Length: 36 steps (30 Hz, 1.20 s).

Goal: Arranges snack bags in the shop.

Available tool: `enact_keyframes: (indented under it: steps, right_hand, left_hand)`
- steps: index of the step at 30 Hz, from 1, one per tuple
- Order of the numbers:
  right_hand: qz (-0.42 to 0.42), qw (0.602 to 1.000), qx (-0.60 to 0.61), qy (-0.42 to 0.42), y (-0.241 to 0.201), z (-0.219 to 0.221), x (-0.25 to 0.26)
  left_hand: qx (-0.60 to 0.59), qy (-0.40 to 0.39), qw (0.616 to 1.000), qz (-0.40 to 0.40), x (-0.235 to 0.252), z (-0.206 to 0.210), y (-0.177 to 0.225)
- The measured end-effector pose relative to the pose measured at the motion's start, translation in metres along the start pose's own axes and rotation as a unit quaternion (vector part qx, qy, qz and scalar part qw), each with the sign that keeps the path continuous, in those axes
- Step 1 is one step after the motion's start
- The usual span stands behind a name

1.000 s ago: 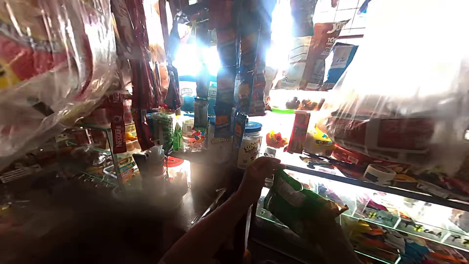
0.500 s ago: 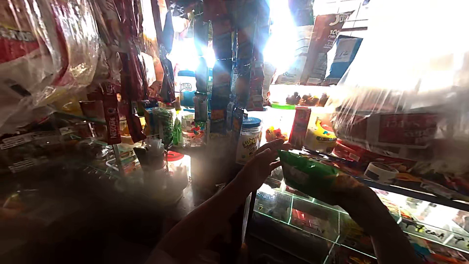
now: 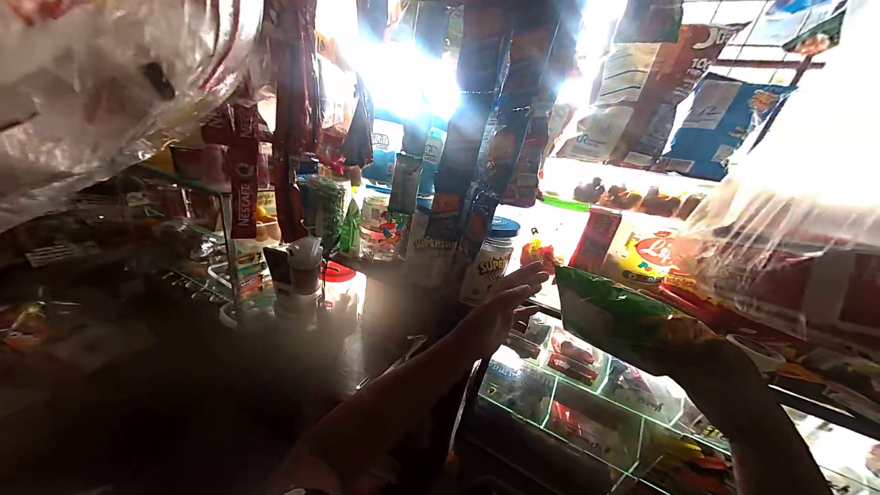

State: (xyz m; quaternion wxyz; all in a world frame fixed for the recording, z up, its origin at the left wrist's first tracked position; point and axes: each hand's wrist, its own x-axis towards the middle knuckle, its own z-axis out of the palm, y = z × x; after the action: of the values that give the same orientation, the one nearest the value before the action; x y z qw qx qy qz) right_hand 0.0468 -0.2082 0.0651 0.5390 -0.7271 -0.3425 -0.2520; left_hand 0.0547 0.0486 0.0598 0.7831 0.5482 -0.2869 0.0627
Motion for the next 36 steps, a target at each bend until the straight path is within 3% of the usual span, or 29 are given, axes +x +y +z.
enact_keyframes:
  steps: [3,7,9,10,14,17,28,33,36]
  right_hand:
    - [0.018,1.0,0.016,0.016,-0.002,0.009,0.011]
    - [0.041,0.996,-0.038,0.065,-0.012,0.029,0.026]
    - [0.045,0.995,-0.054,0.075,-0.008,0.036,0.036]
    - [0.043,0.994,-0.064,0.073,-0.006,0.039,0.041]
    - [-0.015,0.988,-0.141,0.067,-0.001,0.042,0.059]
    - [-0.043,0.974,-0.208,0.078,-0.006,0.042,0.073]
    - [-0.072,0.96,-0.259,0.081,-0.012,0.018,0.112]
    - [-0.008,0.954,-0.282,0.102,-0.019,0.012,0.125]
    - [-0.005,0.952,-0.286,0.108,-0.019,0.013,0.138]
  left_hand:
    - [0.194,0.021,0.978,0.076,-0.005,-0.013,-0.007]
    - [0.492,-0.051,0.821,0.286,-0.001,-0.045,-0.033]
    - [0.584,-0.101,0.74,0.316,0.001,-0.058,-0.041]
    - [0.613,-0.124,0.72,0.302,0.001,-0.064,-0.043]
    - [0.656,-0.188,0.709,0.177,-0.002,-0.079,-0.044]
    - [0.662,-0.194,0.709,0.147,-0.003,-0.086,-0.042]
    - [0.664,-0.172,0.684,0.249,0.007,-0.07,-0.049]
    - [0.668,-0.183,0.687,0.221,0.019,-0.059,-0.051]
    - [0.66,-0.144,0.695,0.244,0.021,-0.062,-0.058]
